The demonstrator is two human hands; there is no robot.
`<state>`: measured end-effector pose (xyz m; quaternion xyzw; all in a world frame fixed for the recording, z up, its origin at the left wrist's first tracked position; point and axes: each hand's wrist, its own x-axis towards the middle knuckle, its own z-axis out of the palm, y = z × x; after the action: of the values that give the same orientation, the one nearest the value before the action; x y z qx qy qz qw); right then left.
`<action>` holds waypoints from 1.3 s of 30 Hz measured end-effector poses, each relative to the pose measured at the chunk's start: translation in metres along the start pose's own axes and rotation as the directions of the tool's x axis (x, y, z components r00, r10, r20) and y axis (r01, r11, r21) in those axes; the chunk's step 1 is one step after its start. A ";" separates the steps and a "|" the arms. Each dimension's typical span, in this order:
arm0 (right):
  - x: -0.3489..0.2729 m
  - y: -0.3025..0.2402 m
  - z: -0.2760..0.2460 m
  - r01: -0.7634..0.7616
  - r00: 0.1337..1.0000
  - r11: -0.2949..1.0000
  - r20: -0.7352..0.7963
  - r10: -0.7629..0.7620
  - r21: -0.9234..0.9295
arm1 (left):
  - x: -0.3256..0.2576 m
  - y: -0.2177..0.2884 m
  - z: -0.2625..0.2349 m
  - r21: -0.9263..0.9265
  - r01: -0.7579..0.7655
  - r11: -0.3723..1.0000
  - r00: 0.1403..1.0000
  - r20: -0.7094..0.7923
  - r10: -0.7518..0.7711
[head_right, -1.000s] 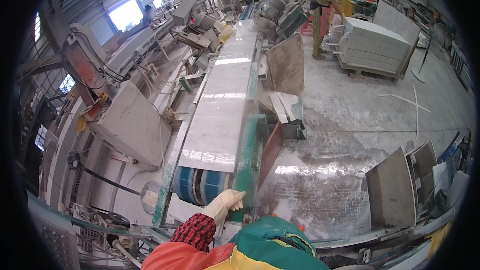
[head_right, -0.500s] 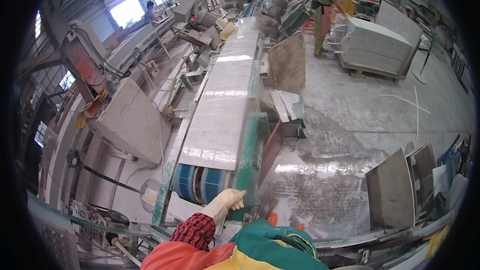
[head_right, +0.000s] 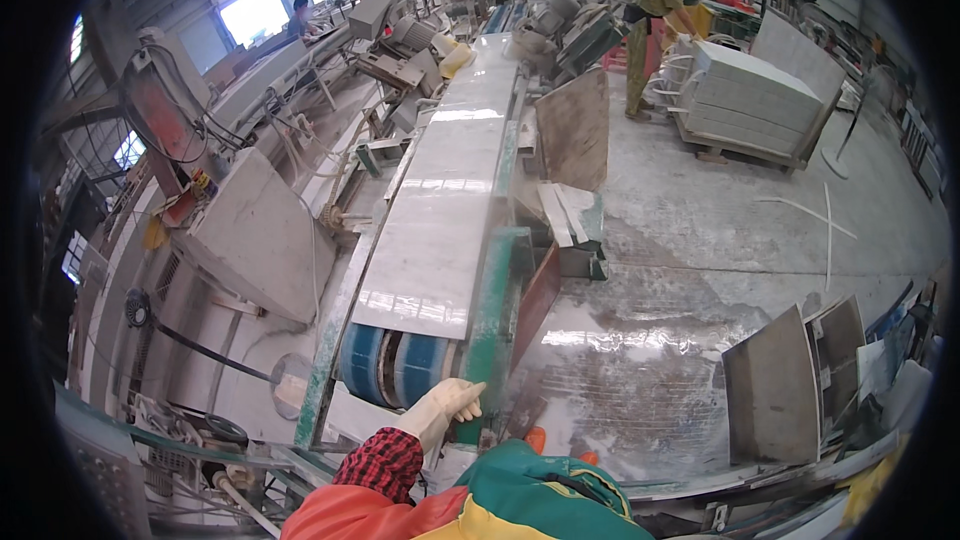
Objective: The person repeatedly picks up large white rectangular panels from a conveyor belt and places them onto a stack. The person handles the panels one at a time, moving them from the moving belt to a growing pile on the floor.
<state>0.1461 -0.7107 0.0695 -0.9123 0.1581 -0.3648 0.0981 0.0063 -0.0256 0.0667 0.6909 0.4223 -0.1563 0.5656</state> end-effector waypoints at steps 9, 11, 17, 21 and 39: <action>0.011 -0.040 -0.034 -0.267 0.958 0.942 0.167 0.235 0.206 | 0.005 -0.003 -0.004 -0.002 0.021 1.000 0.998 0.067 -0.021; 0.005 -0.066 -0.040 -0.530 0.837 0.793 0.336 0.431 0.301 | 0.005 0.000 -0.006 0.002 0.006 1.000 0.997 0.081 -0.006; -0.020 -0.116 0.028 -0.701 0.697 0.411 0.683 0.218 0.583 | -0.011 0.014 0.004 -0.131 -0.163 0.978 0.982 0.079 0.174; -0.026 -0.206 0.056 -0.729 0.493 0.410 0.837 -0.238 0.547 | -0.008 0.048 0.045 -0.533 -0.063 0.844 0.945 0.240 0.222; -0.035 -0.469 -0.015 0.264 0.035 0.153 0.149 -0.988 0.952 | -0.060 0.035 -0.007 -0.914 -0.364 0.179 0.923 -0.329 0.197</action>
<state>0.2133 -0.2630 0.1960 -0.7619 -0.5668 0.0879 0.3009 -0.0043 -0.0434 0.1334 0.2694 0.3306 0.2903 0.8567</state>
